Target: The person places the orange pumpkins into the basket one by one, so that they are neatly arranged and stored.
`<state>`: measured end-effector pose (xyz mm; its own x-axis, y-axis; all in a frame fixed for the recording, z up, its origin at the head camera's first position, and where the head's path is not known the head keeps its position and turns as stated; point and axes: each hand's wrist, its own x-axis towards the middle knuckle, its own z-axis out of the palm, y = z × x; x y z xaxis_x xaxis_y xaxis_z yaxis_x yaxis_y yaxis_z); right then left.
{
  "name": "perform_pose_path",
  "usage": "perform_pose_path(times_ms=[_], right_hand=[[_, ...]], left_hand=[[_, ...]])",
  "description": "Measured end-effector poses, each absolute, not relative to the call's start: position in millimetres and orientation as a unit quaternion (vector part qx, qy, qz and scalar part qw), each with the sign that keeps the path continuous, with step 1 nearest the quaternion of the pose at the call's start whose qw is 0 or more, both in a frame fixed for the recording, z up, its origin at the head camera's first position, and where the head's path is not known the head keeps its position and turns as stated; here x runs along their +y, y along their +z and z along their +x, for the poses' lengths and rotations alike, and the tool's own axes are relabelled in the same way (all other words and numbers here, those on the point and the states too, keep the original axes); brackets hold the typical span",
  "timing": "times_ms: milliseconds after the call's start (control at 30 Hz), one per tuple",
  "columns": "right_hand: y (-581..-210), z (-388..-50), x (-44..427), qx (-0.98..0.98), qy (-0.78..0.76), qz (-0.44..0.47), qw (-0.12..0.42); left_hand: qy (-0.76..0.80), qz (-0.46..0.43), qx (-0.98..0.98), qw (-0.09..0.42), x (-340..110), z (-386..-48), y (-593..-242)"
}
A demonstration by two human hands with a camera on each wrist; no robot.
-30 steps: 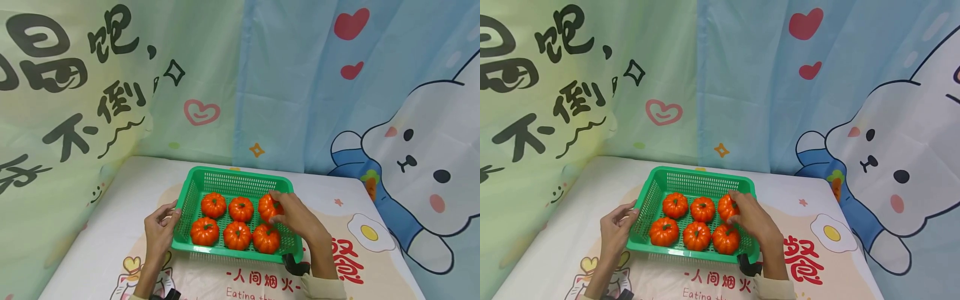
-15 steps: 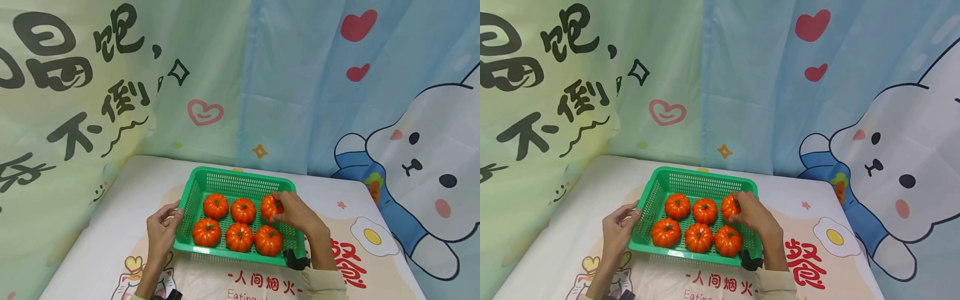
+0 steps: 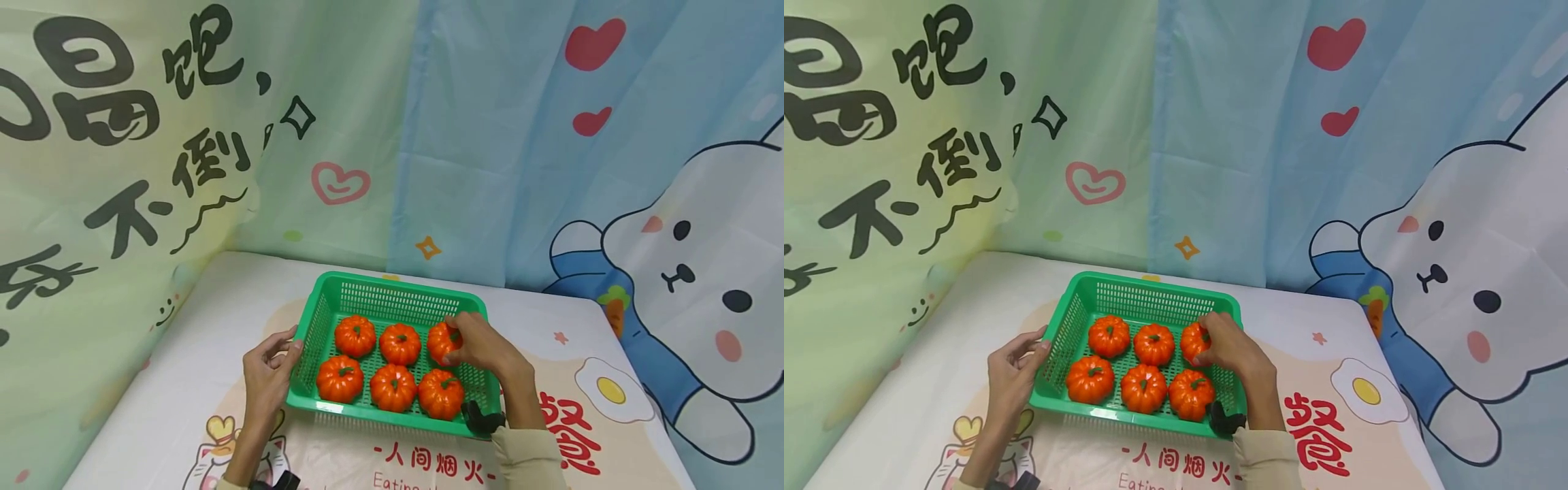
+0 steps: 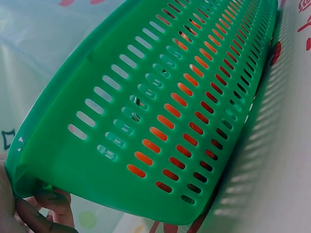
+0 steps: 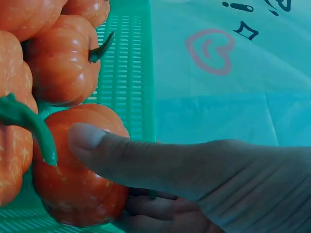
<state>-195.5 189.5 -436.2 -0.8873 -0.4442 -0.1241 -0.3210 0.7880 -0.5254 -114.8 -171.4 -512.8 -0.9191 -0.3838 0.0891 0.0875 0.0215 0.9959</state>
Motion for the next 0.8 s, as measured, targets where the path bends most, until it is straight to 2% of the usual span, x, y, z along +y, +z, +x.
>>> perform_pose_path(times_ms=[800], right_hand=[[-448,-206,184,0.942,-0.215,-0.208,0.151]], left_hand=[[-0.688,0.103,-0.696,0.176,-172,-117,-515]])
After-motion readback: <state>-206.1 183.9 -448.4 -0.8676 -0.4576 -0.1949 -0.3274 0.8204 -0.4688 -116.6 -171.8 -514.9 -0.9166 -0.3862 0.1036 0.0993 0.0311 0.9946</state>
